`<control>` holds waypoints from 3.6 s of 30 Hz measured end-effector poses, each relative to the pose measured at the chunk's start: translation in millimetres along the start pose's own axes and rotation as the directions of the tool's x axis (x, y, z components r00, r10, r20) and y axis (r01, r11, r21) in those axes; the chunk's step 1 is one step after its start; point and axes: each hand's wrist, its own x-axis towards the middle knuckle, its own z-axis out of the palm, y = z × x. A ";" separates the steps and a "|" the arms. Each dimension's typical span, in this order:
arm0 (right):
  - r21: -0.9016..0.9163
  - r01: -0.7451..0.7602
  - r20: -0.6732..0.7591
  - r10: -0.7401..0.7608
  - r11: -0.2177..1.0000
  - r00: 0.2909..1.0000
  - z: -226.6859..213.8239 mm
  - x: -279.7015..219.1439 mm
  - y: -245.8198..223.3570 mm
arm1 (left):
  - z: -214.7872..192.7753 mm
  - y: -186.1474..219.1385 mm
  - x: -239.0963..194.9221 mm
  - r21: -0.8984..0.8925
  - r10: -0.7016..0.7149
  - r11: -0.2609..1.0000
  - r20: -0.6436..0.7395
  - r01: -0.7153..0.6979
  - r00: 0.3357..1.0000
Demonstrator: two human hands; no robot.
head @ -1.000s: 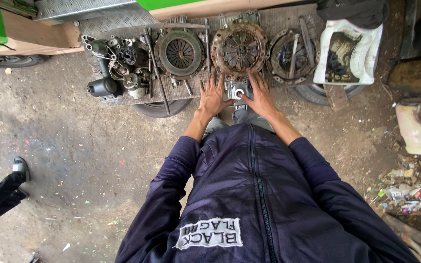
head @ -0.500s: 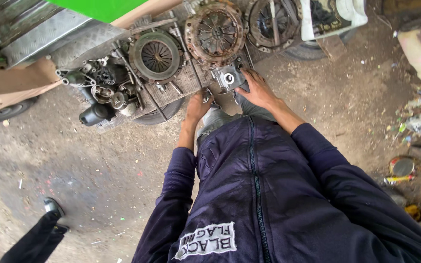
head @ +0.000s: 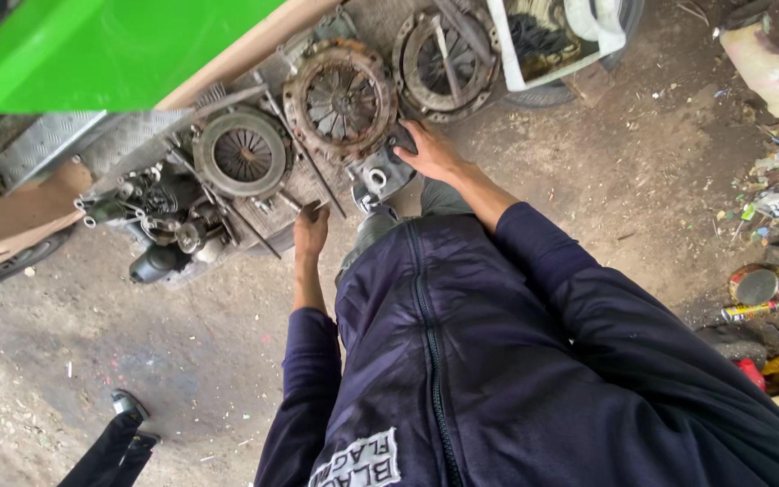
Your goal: The person uses a hammer to repeatedly strike and scrape the surface of several disassembled clutch components laid out on a metal platform. The person works on each component in sequence, rotating them to access different areas, and continues striking until the end of the clip.
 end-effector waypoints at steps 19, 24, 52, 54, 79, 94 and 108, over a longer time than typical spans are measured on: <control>-0.368 -0.241 -0.128 0.208 0.898 0.970 -71.4 132.7 182.0 | 35.8 57.1 -95.4 -0.073 -0.346 0.938 -0.184 0.338 0.920; -0.325 -0.254 -0.039 0.255 0.911 0.966 -77.8 149.8 187.7 | 49.4 59.3 -124.9 -0.096 -0.339 0.941 -0.221 0.326 0.914; -0.183 -0.318 -0.102 0.304 0.930 0.947 -23.9 137.4 169.4 | 70.5 46.7 -142.2 -0.268 -0.479 0.870 -0.254 0.415 0.840; -0.212 -0.300 -0.079 0.290 0.930 0.954 -23.1 132.0 172.4 | 72.3 56.7 -138.7 -0.245 -0.437 0.892 -0.249 0.380 0.864; 0.108 0.013 0.555 -0.071 0.994 0.829 -10.2 112.9 -56.6 | 44.0 160.4 15.2 -0.630 -0.111 0.768 0.044 0.114 0.993; -0.139 -0.099 0.365 0.144 0.985 0.920 39.7 131.0 -44.2 | 50.1 123.1 74.7 -0.192 -0.307 0.942 -0.170 0.275 0.936; -0.159 0.037 0.280 0.010 0.987 0.960 59.2 118.3 -56.8 | 72.6 112.1 107.9 0.145 -0.187 0.961 -0.289 0.237 0.939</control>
